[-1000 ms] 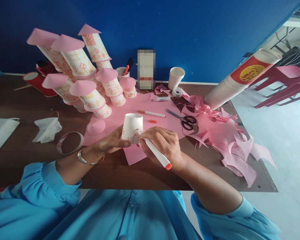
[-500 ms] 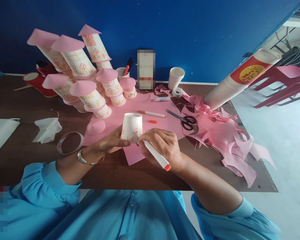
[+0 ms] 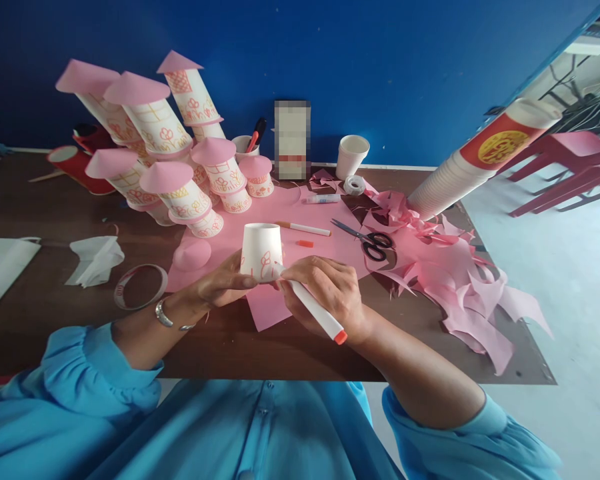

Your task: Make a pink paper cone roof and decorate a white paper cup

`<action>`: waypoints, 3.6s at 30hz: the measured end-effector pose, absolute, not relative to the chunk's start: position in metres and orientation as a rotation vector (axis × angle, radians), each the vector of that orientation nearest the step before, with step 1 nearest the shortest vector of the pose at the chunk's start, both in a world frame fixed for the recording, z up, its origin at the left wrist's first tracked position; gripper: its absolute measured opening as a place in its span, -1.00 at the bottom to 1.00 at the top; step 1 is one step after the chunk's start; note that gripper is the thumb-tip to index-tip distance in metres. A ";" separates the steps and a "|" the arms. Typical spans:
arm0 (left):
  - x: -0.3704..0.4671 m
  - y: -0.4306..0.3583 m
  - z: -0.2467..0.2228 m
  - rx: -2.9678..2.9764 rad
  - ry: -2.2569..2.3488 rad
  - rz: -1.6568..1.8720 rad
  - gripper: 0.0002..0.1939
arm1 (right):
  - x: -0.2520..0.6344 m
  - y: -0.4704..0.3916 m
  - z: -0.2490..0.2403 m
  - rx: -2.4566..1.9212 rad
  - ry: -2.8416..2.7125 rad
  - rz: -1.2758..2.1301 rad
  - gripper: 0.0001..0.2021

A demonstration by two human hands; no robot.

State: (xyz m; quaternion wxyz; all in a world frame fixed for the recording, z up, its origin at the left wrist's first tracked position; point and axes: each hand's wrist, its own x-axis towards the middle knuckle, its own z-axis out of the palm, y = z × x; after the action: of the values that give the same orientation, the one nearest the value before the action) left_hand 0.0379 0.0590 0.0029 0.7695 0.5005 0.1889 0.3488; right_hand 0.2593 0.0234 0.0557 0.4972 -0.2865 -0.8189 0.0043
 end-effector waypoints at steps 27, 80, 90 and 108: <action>0.039 0.059 0.002 1.081 0.412 0.744 -0.56 | 0.257 0.022 0.052 -0.657 -2.014 0.037 -0.83; 0.039 0.058 0.004 1.048 0.442 0.758 -0.45 | 0.258 0.021 0.050 -0.667 -2.050 0.086 -0.83; 0.040 0.058 0.004 1.056 0.438 0.764 -0.56 | 0.256 0.020 0.050 -0.647 -2.058 0.113 -0.83; 0.042 0.057 0.007 1.071 0.451 0.764 -0.62 | 0.256 0.019 0.051 -0.601 -2.053 0.137 -0.82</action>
State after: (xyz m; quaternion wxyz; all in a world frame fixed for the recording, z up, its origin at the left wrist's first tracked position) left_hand 0.0415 0.0573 0.0066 0.7678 0.4933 0.2080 0.3520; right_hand 0.2561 0.0187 0.0513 0.4785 -0.2463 -0.8409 0.0560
